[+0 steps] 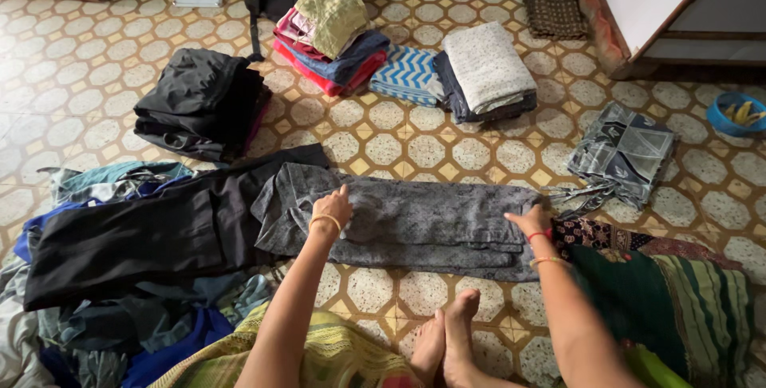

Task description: The person folds a pair of black trousers and then spreads out and folds a grey patterned garment by hand on a tiled floor.

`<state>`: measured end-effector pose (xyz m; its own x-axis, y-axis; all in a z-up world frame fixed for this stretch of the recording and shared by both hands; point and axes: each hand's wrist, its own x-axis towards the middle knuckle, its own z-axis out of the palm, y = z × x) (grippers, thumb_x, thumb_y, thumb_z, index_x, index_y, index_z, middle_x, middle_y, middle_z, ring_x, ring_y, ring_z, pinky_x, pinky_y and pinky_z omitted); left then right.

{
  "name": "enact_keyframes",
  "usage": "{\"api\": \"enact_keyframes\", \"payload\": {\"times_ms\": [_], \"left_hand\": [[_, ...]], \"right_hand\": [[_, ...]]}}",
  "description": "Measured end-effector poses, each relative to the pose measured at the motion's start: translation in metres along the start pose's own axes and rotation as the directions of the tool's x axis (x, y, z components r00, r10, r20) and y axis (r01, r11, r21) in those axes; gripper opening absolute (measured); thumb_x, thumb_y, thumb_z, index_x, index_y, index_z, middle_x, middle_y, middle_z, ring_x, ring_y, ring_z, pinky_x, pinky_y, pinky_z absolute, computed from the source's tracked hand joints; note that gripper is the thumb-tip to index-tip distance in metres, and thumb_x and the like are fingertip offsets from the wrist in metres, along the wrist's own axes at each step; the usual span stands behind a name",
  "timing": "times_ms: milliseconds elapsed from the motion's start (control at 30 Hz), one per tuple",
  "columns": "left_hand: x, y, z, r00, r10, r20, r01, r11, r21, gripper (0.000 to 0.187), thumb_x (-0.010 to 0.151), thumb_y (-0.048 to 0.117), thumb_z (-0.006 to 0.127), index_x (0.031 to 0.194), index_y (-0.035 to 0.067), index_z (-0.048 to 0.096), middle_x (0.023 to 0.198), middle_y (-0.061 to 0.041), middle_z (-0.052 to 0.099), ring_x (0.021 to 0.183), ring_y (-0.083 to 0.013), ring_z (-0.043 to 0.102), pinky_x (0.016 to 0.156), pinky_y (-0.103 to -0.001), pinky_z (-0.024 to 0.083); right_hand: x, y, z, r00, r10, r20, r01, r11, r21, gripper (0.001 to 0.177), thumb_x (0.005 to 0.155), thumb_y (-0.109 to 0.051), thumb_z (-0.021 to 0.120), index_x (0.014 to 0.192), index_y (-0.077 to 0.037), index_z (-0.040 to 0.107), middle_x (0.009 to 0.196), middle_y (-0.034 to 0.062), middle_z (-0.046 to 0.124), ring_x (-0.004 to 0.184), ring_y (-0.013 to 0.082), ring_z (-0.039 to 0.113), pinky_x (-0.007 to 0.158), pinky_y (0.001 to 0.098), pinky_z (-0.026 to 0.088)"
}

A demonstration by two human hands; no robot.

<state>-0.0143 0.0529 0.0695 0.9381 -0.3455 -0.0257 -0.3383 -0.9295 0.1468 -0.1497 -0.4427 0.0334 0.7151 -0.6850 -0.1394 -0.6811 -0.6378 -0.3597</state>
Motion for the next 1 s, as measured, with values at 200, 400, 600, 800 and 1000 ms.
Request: {"api": "enact_keyframes", "payload": {"times_ms": [200, 400, 600, 800, 1000], "left_hand": [[-0.002, 0.001, 0.006, 1.000, 0.021, 0.021, -0.022, 0.999, 0.050, 0.021, 0.098, 0.022, 0.055, 0.111, 0.008, 0.062, 0.101, -0.016, 0.075, 0.094, -0.0343, 0.074, 0.078, -0.047, 0.059], [-0.003, 0.005, 0.006, 0.998, 0.066, -0.017, -0.065, 0.994, 0.086, 0.020, 0.097, 0.020, 0.052, 0.106, 0.007, 0.064, 0.102, -0.017, 0.074, 0.094, -0.0346, 0.073, 0.078, -0.046, 0.059], [-0.004, 0.004, 0.015, 0.997, 0.075, 0.009, -0.076, 0.993, 0.087, 0.021, 0.100, 0.023, 0.052, 0.106, 0.008, 0.064, 0.102, -0.017, 0.073, 0.094, -0.0346, 0.073, 0.079, -0.046, 0.059], [-0.004, 0.004, 0.014, 0.995, 0.102, 0.012, -0.103, 0.989, 0.106, 0.024, 0.097, 0.028, 0.055, 0.104, 0.008, 0.066, 0.102, -0.016, 0.073, 0.095, -0.0338, 0.073, 0.079, -0.046, 0.059], [-0.003, 0.009, 0.013, 0.991, 0.119, 0.062, -0.126, 0.982, 0.139, 0.024, 0.100, 0.020, 0.051, 0.096, 0.009, 0.073, 0.098, -0.016, 0.075, 0.091, -0.0325, 0.075, 0.074, -0.045, 0.061]], "right_hand": [[-0.023, -0.019, -0.003, 0.997, 0.074, -0.028, -0.077, 0.991, -0.110, 0.091, 0.060, -0.064, 0.090, 0.129, -0.010, 0.068, 0.124, 0.0240, 0.070, 0.112, 0.0433, 0.070, 0.091, 0.0520, 0.059], [-0.015, -0.009, 0.000, 0.979, 0.201, -0.017, -0.191, 0.950, 0.246, 0.113, 0.056, -0.062, 0.096, 0.135, 0.008, 0.055, 0.130, 0.0348, 0.062, 0.118, 0.0457, 0.064, 0.098, 0.0481, 0.054], [0.010, 0.016, 0.024, 0.947, 0.284, 0.151, -0.321, 0.797, 0.512, 0.107, 0.060, -0.053, 0.097, 0.131, 0.017, 0.057, 0.136, 0.0306, 0.063, 0.121, 0.0368, 0.065, 0.102, 0.0413, 0.052], [0.011, 0.014, 0.004, 0.838, 0.069, 0.541, -0.461, 0.618, 0.637, 0.084, 0.075, -0.045, 0.088, 0.134, 0.008, 0.061, 0.139, 0.0168, 0.064, 0.120, 0.0270, 0.060, 0.098, 0.0376, 0.047], [0.000, -0.008, -0.029, 0.801, 0.030, 0.598, -0.474, 0.641, 0.603, 0.079, 0.078, -0.039, 0.088, 0.132, 0.013, 0.061, 0.137, 0.0185, 0.067, 0.117, 0.0277, 0.063, 0.094, 0.0406, 0.053]]}}
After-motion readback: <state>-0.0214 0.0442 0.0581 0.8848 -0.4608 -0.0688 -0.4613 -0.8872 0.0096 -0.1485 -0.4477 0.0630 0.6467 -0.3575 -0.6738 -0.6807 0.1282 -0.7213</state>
